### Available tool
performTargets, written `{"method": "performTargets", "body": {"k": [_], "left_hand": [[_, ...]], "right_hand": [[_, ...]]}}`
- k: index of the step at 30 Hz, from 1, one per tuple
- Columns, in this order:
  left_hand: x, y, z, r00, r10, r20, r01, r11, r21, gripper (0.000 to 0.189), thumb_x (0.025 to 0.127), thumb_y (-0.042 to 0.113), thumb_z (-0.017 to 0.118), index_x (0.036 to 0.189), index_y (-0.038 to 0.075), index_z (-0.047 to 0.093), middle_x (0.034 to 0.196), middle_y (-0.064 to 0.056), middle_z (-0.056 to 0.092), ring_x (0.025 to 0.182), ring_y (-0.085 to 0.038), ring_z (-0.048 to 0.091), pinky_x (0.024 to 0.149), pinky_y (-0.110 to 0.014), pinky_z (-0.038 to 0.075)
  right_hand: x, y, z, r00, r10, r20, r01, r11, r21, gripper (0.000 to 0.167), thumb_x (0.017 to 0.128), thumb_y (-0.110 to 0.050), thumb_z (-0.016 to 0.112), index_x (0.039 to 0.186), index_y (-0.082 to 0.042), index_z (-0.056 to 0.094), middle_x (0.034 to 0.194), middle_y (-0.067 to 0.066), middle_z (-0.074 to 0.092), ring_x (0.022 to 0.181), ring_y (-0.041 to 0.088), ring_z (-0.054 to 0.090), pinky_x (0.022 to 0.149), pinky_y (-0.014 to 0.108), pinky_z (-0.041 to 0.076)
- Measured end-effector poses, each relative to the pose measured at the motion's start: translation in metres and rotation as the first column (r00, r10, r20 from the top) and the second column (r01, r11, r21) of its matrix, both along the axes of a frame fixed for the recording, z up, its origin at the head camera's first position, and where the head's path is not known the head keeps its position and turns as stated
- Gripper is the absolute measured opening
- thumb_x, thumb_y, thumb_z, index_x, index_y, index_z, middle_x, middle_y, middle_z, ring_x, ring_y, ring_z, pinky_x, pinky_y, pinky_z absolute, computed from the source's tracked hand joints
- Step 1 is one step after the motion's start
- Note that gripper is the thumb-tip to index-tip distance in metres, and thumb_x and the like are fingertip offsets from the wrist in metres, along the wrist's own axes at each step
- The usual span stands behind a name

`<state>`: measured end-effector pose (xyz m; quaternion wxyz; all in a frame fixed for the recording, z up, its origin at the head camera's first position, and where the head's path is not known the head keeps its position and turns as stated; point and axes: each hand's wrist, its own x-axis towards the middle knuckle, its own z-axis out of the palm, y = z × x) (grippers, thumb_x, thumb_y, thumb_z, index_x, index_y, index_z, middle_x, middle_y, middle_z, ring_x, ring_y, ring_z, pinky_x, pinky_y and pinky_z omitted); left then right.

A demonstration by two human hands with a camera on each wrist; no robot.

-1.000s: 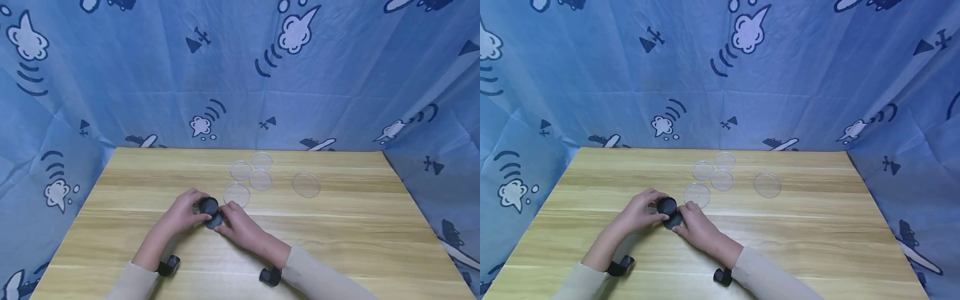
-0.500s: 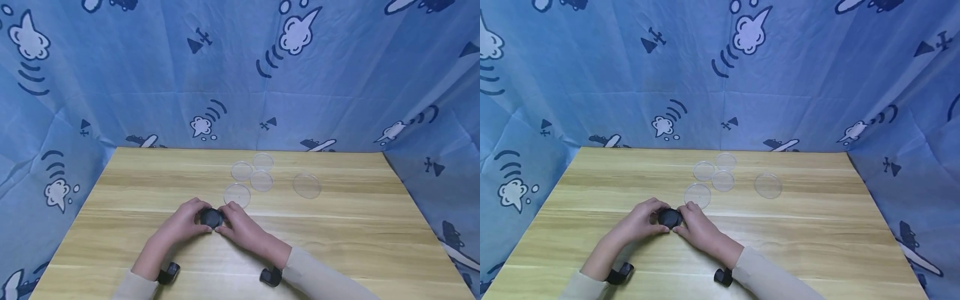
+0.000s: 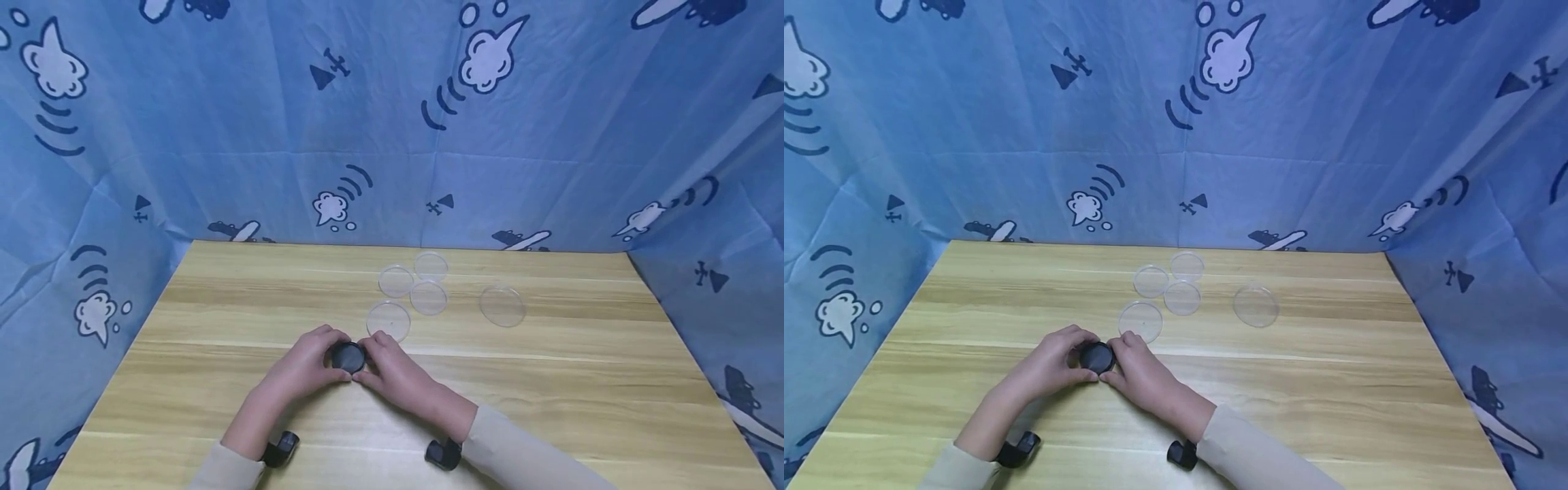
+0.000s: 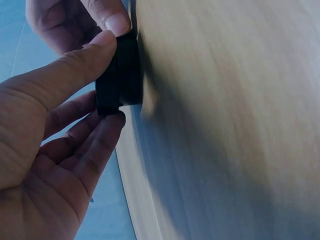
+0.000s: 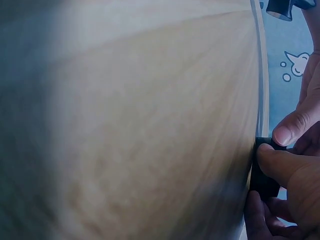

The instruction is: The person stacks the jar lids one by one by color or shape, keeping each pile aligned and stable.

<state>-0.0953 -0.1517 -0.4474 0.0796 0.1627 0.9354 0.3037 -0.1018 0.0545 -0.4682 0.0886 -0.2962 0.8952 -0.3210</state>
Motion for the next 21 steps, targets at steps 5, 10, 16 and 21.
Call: {"method": "performTargets", "body": {"k": [5, 10, 16, 21], "left_hand": [[0.0002, 0.0026, 0.0002, 1.000, -0.003, -0.015, 0.003, 1.000, -0.008, 0.052, 0.079, 0.021, 0.093, 0.124, 0.008, 0.071, 0.114, -0.005, 0.071, 0.101, -0.014, 0.065, 0.093, -0.038, 0.056], [-0.0002, 0.0040, -0.0002, 1.000, -0.006, -0.019, 0.006, 1.000, -0.009, 0.051, 0.079, 0.020, 0.093, 0.123, 0.007, 0.071, 0.113, -0.005, 0.072, 0.098, -0.013, 0.063, 0.088, -0.035, 0.055], [0.0007, 0.0041, -0.0011, 0.999, 0.001, -0.034, -0.001, 1.000, -0.005, 0.051, 0.078, 0.019, 0.093, 0.122, 0.006, 0.071, 0.111, -0.005, 0.072, 0.097, -0.013, 0.063, 0.087, -0.034, 0.055], [0.0014, 0.0035, -0.0025, 0.999, 0.007, -0.044, -0.007, 1.000, 0.003, 0.051, 0.078, 0.019, 0.093, 0.122, 0.006, 0.071, 0.111, -0.005, 0.072, 0.097, -0.014, 0.064, 0.087, -0.034, 0.055]], "right_hand": [[-0.0001, 0.0004, -0.0008, 1.000, -0.006, -0.002, 0.006, 1.000, -0.002, 0.044, 0.096, -0.023, 0.077, 0.132, -0.002, 0.063, 0.118, 0.007, 0.061, 0.107, 0.016, 0.054, 0.094, 0.034, 0.054], [0.0002, 0.0004, -0.0011, 1.000, -0.008, 0.001, 0.008, 1.000, -0.003, 0.044, 0.096, -0.023, 0.077, 0.132, -0.001, 0.062, 0.119, 0.008, 0.061, 0.109, 0.017, 0.055, 0.095, 0.036, 0.054], [0.0004, -0.0001, -0.0018, 1.000, -0.007, 0.002, 0.007, 1.000, -0.015, 0.044, 0.096, -0.023, 0.077, 0.131, -0.002, 0.063, 0.119, 0.009, 0.061, 0.108, 0.017, 0.054, 0.096, 0.036, 0.054], [0.0007, -0.0001, -0.0023, 1.000, -0.006, -0.001, 0.006, 1.000, -0.026, 0.043, 0.096, -0.025, 0.077, 0.130, -0.002, 0.063, 0.118, 0.008, 0.060, 0.106, 0.016, 0.053, 0.094, 0.035, 0.054]]}}
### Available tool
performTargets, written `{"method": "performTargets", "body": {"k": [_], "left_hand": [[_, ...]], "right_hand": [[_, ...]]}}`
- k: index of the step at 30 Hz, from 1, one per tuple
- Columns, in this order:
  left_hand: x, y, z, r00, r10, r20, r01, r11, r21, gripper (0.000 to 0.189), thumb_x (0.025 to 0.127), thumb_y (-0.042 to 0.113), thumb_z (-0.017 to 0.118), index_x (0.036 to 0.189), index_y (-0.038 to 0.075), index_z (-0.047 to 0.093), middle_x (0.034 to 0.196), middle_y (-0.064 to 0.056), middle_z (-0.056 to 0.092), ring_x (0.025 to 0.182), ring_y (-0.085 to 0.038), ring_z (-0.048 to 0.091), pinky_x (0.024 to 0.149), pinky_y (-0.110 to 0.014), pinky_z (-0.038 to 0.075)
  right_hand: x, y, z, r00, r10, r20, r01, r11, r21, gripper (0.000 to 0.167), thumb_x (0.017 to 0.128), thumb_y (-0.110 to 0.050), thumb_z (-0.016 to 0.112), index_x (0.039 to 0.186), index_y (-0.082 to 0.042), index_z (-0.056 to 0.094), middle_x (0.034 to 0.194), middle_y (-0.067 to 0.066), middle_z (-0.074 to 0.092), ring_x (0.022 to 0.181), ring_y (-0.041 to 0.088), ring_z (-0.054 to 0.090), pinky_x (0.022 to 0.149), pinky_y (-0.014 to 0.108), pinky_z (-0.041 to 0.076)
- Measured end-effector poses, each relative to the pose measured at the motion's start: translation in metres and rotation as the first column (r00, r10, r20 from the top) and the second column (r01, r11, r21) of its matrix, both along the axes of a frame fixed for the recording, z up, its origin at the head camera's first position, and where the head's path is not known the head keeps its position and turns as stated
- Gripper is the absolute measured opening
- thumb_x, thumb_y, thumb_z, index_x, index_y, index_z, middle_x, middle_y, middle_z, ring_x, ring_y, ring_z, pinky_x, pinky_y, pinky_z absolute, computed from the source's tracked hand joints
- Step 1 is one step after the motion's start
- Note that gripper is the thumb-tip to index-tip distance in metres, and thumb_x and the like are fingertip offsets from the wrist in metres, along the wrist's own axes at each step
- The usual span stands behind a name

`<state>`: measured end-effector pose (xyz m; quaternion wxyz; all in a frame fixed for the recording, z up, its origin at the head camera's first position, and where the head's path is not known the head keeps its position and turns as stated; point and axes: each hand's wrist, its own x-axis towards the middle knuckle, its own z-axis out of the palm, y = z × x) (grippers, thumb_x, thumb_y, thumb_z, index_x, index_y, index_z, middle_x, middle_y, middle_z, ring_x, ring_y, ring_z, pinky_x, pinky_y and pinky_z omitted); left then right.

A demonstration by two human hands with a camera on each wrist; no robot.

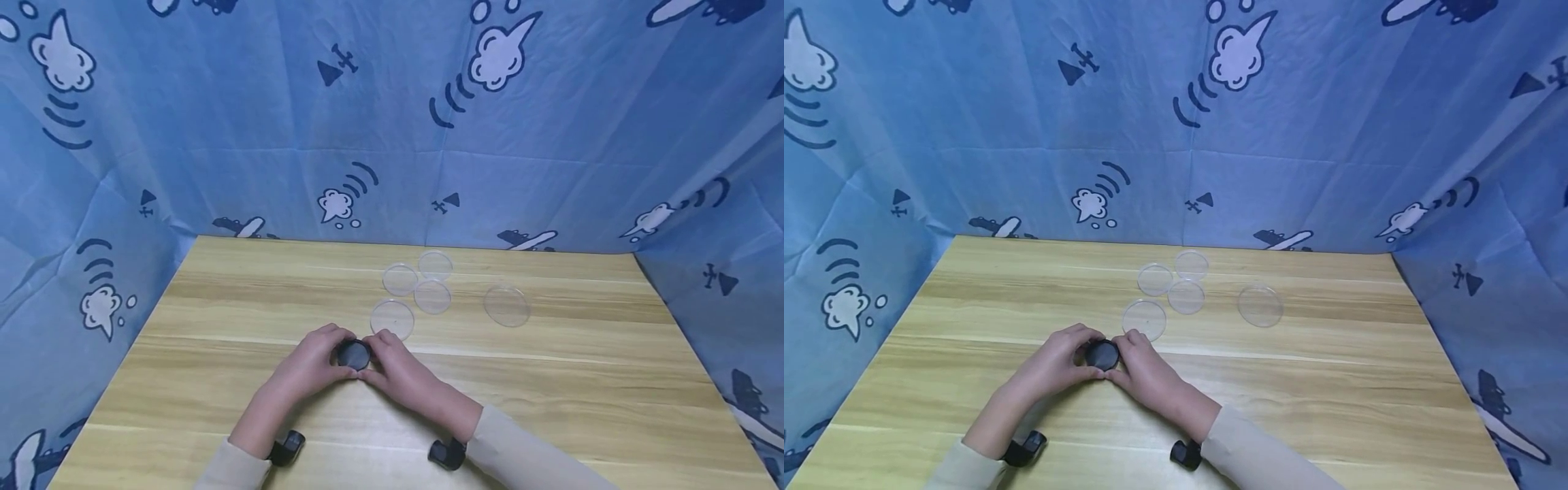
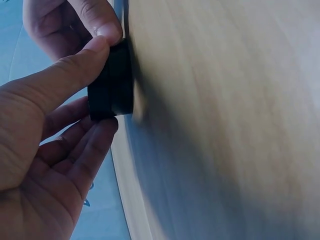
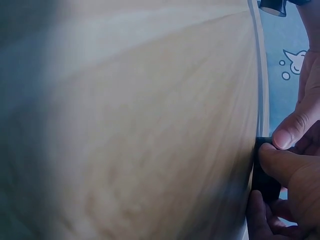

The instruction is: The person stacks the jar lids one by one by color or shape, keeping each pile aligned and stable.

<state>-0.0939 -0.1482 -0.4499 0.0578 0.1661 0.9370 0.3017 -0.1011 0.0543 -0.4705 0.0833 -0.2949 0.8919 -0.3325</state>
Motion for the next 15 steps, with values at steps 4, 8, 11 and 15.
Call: {"method": "performTargets", "body": {"k": [4, 8, 11, 15], "left_hand": [[-0.0001, 0.0013, -0.0001, 1.000, -0.004, -0.016, 0.004, 1.000, 0.010, 0.050, 0.079, 0.020, 0.093, 0.122, 0.006, 0.071, 0.110, -0.005, 0.072, 0.097, -0.014, 0.064, 0.088, -0.035, 0.056], [0.0006, 0.0015, -0.0005, 1.000, 0.009, -0.011, -0.009, 1.000, 0.022, 0.049, 0.078, 0.019, 0.093, 0.121, 0.006, 0.072, 0.109, -0.004, 0.071, 0.097, -0.014, 0.065, 0.089, -0.036, 0.056], [0.0016, 0.0008, -0.0012, 1.000, 0.021, -0.006, -0.021, 0.999, 0.028, 0.048, 0.078, 0.018, 0.093, 0.120, 0.006, 0.072, 0.110, -0.004, 0.071, 0.099, -0.015, 0.066, 0.090, -0.037, 0.057], [0.0025, 0.0001, -0.0020, 1.000, 0.028, -0.004, -0.027, 0.999, 0.032, 0.049, 0.079, 0.019, 0.093, 0.121, 0.006, 0.072, 0.112, -0.005, 0.072, 0.102, -0.016, 0.067, 0.093, -0.039, 0.057]], "right_hand": [[-0.0003, 0.0019, 0.0009, 1.000, -0.005, 0.006, 0.005, 1.000, -0.001, 0.043, 0.097, -0.024, 0.077, 0.132, -0.003, 0.063, 0.119, 0.008, 0.060, 0.107, 0.016, 0.053, 0.094, 0.035, 0.054], [-0.0004, 0.0023, 0.0018, 1.000, 0.000, 0.014, 0.000, 1.000, 0.001, 0.044, 0.097, -0.025, 0.076, 0.132, -0.003, 0.062, 0.120, 0.008, 0.060, 0.107, 0.016, 0.053, 0.095, 0.035, 0.054], [0.0000, 0.0017, 0.0013, 1.000, 0.004, 0.012, -0.004, 1.000, 0.005, 0.044, 0.097, -0.026, 0.076, 0.133, -0.003, 0.062, 0.120, 0.008, 0.060, 0.107, 0.015, 0.054, 0.094, 0.034, 0.055], [0.0000, 0.0009, 0.0000, 1.000, -0.003, 0.007, 0.002, 1.000, 0.004, 0.044, 0.097, -0.026, 0.076, 0.132, -0.003, 0.062, 0.118, 0.007, 0.060, 0.105, 0.015, 0.053, 0.093, 0.033, 0.054]]}}
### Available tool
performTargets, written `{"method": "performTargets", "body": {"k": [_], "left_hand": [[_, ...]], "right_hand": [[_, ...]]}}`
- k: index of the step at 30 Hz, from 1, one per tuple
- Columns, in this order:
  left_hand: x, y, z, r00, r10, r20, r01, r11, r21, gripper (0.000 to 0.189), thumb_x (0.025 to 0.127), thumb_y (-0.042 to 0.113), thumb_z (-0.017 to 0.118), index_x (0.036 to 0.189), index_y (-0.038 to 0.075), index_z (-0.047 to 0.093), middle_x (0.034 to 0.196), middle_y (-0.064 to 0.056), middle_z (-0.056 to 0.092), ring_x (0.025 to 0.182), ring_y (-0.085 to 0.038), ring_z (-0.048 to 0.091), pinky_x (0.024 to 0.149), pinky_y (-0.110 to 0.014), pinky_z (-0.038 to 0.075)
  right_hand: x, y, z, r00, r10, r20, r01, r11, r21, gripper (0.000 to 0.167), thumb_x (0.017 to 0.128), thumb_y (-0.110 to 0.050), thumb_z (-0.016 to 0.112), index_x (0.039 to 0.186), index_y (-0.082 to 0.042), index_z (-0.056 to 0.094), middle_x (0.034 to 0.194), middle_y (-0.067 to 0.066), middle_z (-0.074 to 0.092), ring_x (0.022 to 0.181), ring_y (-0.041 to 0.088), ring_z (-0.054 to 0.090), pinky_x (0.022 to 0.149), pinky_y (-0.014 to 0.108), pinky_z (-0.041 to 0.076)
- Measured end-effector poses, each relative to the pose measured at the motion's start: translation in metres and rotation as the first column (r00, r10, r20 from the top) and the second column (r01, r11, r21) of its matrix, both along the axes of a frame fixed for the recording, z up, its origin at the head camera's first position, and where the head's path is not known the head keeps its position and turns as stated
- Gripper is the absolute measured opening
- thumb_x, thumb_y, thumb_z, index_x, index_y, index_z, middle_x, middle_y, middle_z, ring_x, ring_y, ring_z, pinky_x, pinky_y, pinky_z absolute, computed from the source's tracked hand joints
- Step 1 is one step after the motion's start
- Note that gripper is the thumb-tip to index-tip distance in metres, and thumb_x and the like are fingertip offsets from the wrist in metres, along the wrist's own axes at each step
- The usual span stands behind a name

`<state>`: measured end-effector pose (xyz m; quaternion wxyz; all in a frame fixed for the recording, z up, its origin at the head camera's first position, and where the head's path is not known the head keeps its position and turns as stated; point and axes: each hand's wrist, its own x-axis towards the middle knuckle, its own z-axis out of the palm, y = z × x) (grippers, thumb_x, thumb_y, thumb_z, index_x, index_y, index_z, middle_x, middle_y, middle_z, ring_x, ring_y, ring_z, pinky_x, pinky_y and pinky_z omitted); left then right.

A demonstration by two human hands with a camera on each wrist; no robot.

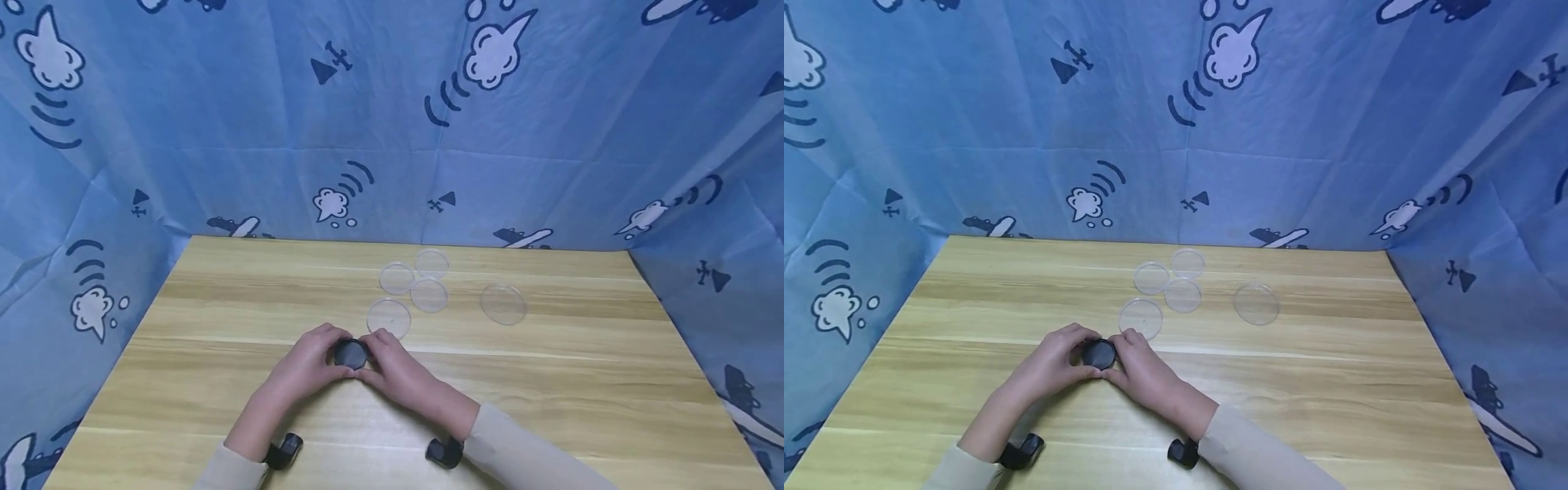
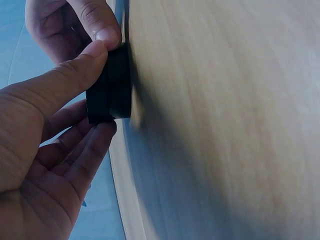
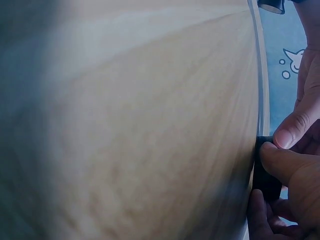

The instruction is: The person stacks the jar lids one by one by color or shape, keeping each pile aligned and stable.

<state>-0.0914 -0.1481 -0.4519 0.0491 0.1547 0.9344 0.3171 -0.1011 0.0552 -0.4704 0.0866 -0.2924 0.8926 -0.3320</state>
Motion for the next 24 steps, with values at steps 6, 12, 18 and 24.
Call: {"method": "performTargets", "body": {"k": [6, 12, 18, 24], "left_hand": [[0.0000, -0.0011, -0.0013, 1.000, 0.007, 0.006, -0.007, 1.000, 0.011, 0.049, 0.079, 0.020, 0.093, 0.121, 0.006, 0.072, 0.112, -0.004, 0.072, 0.102, -0.015, 0.066, 0.092, -0.038, 0.057], [-0.0006, -0.0003, -0.0018, 1.000, 0.004, -0.006, -0.004, 1.000, 0.031, 0.050, 0.079, 0.019, 0.093, 0.122, 0.006, 0.072, 0.112, -0.005, 0.071, 0.100, -0.015, 0.066, 0.091, -0.037, 0.057], [0.0007, 0.0020, -0.0008, 1.000, 0.023, 0.013, -0.023, 0.999, 0.037, 0.051, 0.078, 0.019, 0.093, 0.122, 0.006, 0.072, 0.113, -0.004, 0.071, 0.103, -0.015, 0.067, 0.094, -0.039, 0.057], [0.0010, 0.0038, 0.0011, 1.000, 0.009, 0.015, -0.009, 1.000, 0.017, 0.052, 0.079, 0.020, 0.093, 0.124, 0.005, 0.071, 0.114, -0.004, 0.071, 0.104, -0.016, 0.067, 0.096, -0.039, 0.057]], "right_hand": [[-0.0010, 0.0005, -0.0009, 1.000, 0.002, 0.012, -0.002, 1.000, 0.001, 0.045, 0.097, -0.028, 0.076, 0.132, -0.004, 0.063, 0.118, 0.007, 0.060, 0.104, 0.013, 0.053, 0.092, 0.031, 0.054], [-0.0021, 0.0014, 0.0001, 1.000, -0.006, 0.022, 0.006, 1.000, 0.004, 0.043, 0.097, -0.028, 0.077, 0.131, -0.005, 0.063, 0.113, 0.004, 0.058, 0.099, 0.013, 0.050, 0.087, 0.028, 0.050], [-0.0024, 0.0018, -0.0013, 1.000, 0.001, 0.018, -0.002, 1.000, 0.011, 0.044, 0.097, -0.030, 0.076, 0.131, -0.005, 0.063, 0.112, 0.003, 0.058, 0.098, 0.013, 0.050, 0.086, 0.028, 0.050], [-0.0016, 0.0020, -0.0017, 1.000, -0.002, 0.017, 0.002, 1.000, 0.013, 0.044, 0.097, -0.030, 0.076, 0.131, -0.005, 0.063, 0.115, 0.005, 0.059, 0.100, 0.013, 0.051, 0.089, 0.030, 0.051]]}}
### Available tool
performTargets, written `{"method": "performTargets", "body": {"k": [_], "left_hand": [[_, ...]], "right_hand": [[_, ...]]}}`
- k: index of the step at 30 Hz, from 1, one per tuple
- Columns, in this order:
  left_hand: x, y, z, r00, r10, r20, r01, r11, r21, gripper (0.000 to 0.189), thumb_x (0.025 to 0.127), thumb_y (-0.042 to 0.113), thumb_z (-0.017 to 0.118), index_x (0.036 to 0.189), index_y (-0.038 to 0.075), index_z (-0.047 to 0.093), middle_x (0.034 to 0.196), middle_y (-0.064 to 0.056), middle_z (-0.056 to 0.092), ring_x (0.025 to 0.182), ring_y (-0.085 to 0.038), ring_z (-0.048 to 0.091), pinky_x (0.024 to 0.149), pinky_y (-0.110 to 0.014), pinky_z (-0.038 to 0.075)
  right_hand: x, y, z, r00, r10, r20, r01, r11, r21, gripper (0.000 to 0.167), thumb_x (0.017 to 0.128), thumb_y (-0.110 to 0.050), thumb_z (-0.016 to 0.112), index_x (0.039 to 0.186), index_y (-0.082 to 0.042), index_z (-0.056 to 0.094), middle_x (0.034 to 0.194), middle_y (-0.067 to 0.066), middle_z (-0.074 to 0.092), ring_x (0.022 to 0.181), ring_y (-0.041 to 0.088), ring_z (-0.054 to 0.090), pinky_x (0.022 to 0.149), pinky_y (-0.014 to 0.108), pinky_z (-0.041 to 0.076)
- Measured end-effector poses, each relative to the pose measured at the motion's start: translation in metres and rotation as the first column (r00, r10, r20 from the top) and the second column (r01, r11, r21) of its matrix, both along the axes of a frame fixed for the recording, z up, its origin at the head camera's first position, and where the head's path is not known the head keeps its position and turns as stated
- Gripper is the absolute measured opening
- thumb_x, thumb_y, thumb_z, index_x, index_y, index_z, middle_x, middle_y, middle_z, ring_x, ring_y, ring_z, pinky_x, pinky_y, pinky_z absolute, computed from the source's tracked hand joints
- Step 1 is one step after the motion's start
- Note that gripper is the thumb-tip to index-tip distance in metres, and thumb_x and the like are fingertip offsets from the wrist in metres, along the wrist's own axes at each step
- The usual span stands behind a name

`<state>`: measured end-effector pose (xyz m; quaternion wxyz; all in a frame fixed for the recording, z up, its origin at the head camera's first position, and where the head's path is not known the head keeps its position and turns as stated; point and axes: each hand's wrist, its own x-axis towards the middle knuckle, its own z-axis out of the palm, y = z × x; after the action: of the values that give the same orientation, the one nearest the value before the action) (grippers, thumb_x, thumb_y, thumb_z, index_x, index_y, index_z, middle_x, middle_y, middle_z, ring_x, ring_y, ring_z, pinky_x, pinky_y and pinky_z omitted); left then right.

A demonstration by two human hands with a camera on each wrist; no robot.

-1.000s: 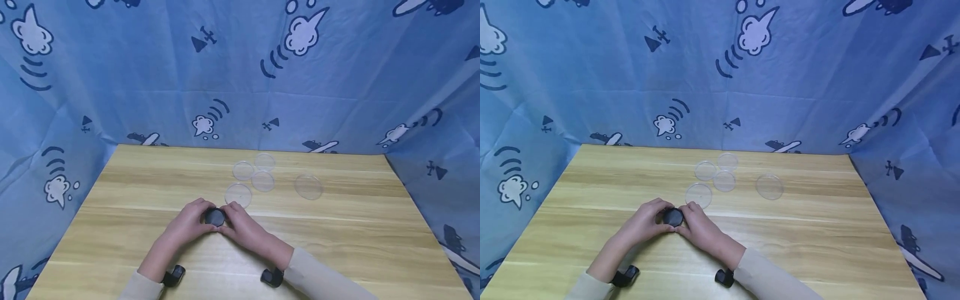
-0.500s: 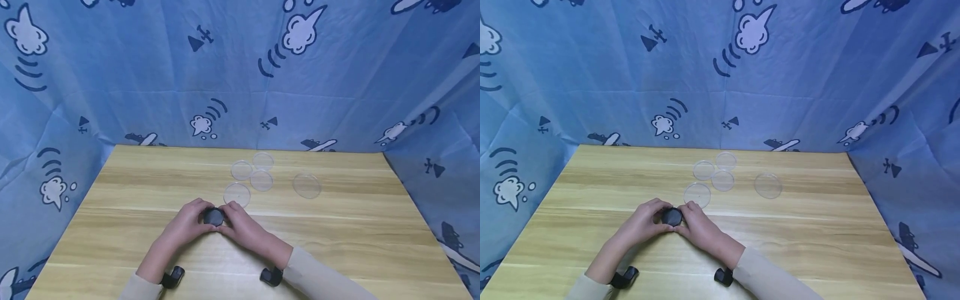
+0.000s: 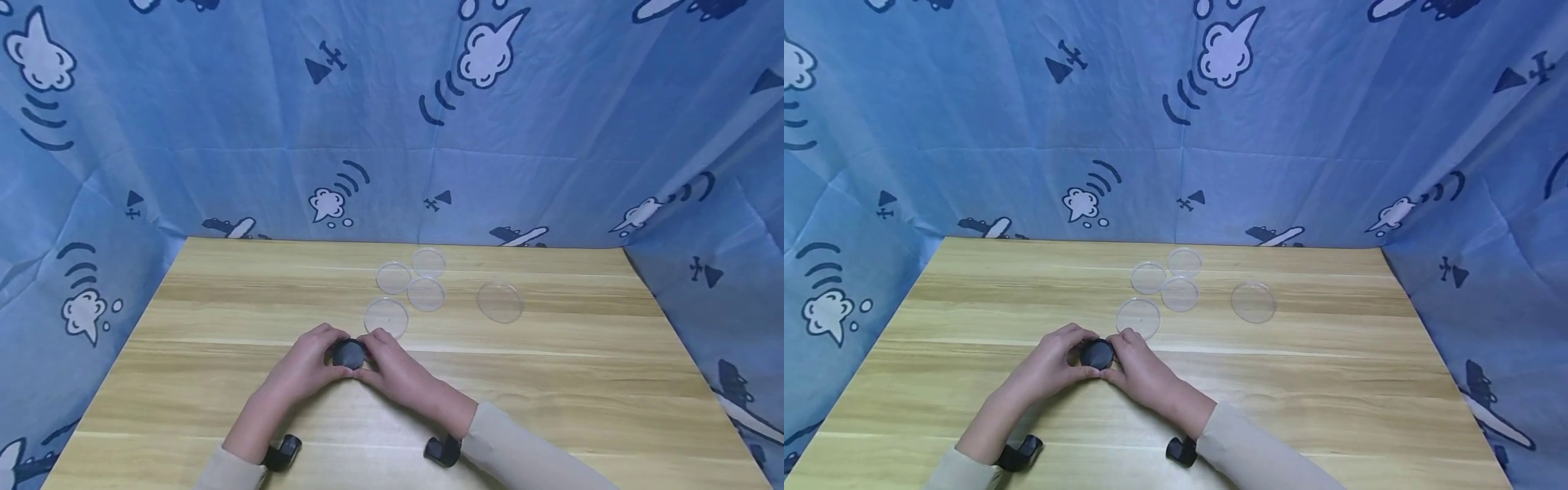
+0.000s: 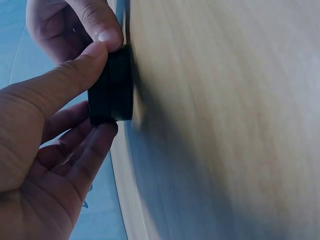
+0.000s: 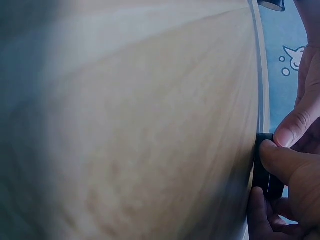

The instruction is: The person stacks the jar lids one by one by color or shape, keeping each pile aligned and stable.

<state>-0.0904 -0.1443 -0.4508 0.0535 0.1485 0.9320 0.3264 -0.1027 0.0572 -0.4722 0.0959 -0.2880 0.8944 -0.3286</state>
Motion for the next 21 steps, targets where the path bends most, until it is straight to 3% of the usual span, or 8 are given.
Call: {"method": "performTargets", "body": {"k": [21], "left_hand": [[0.0013, 0.0011, 0.0000, 1.000, 0.006, 0.007, -0.006, 1.000, -0.018, 0.053, 0.079, 0.018, 0.093, 0.123, 0.004, 0.069, 0.114, -0.007, 0.069, 0.107, -0.019, 0.068, 0.098, -0.042, 0.057]], "right_hand": [[0.0008, 0.0001, 0.0020, 1.000, -0.001, 0.005, 0.001, 1.000, -0.025, 0.043, 0.095, -0.029, 0.078, 0.129, -0.006, 0.065, 0.115, 0.005, 0.061, 0.101, 0.013, 0.053, 0.091, 0.032, 0.052]]}}
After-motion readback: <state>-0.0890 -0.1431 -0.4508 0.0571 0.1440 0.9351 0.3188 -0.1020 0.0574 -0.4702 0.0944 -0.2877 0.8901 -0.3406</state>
